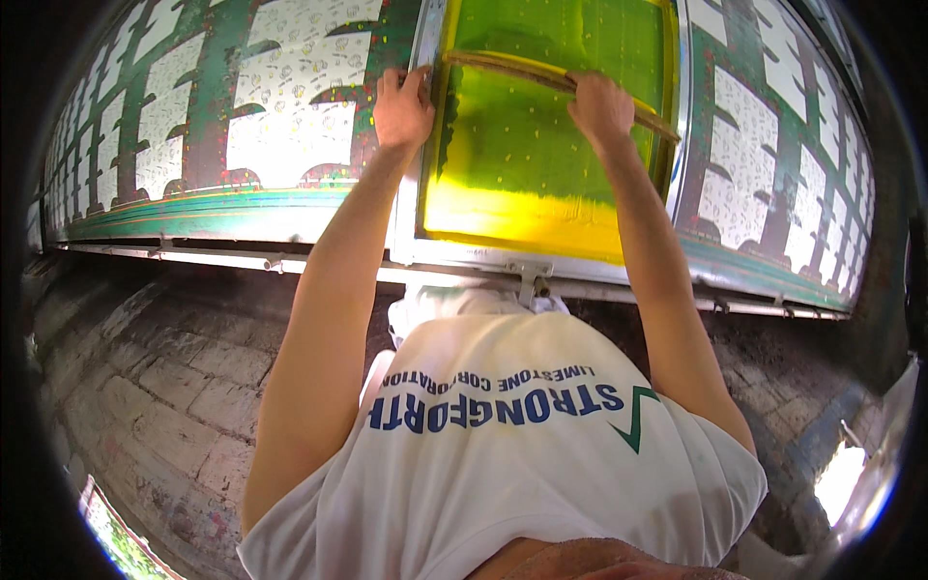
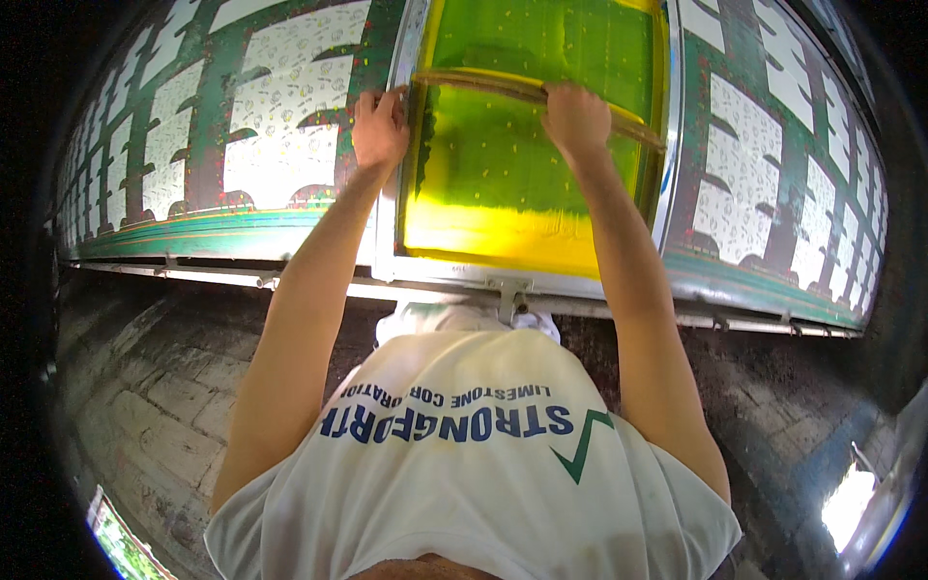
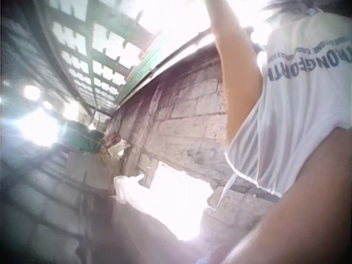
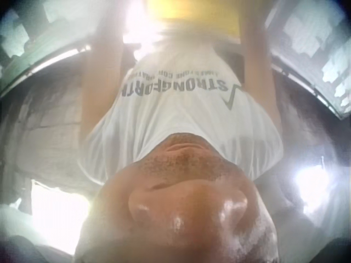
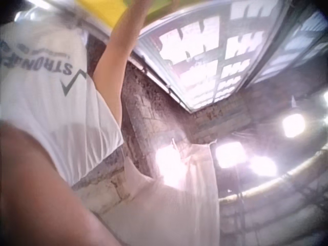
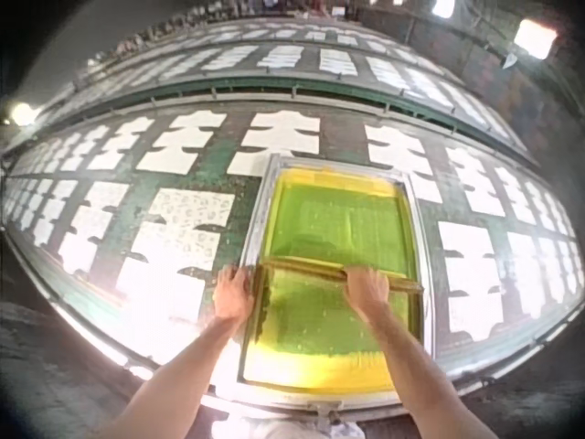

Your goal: The person repeatedly pulls a squeegee across a screen printing frame filled with green ink to transfer ink through the mesh onto a surface below. The person repositions the frame and repeats the squeegee strokes multiple times.

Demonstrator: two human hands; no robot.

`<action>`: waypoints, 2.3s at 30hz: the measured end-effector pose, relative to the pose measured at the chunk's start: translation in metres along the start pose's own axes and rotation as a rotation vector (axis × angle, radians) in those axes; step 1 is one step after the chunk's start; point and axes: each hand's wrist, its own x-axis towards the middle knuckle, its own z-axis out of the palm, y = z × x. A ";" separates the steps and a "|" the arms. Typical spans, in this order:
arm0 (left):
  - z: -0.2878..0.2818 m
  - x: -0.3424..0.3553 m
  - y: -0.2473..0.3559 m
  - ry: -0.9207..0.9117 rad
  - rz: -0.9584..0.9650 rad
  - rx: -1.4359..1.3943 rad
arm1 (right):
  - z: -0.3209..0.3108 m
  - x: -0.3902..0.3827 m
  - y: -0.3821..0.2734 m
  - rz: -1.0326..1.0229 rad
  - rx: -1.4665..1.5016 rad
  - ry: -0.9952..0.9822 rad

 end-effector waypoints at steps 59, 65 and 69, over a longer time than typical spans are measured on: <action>0.023 0.004 -0.035 0.073 0.123 0.152 | 0.008 -0.208 -0.049 -0.122 0.121 -0.077; 0.019 0.002 -0.028 0.111 0.123 0.138 | -0.006 -0.194 -0.043 -0.044 0.159 -0.230; 0.016 0.001 -0.027 0.072 0.093 0.157 | -0.008 -0.212 -0.044 -0.050 0.186 -0.227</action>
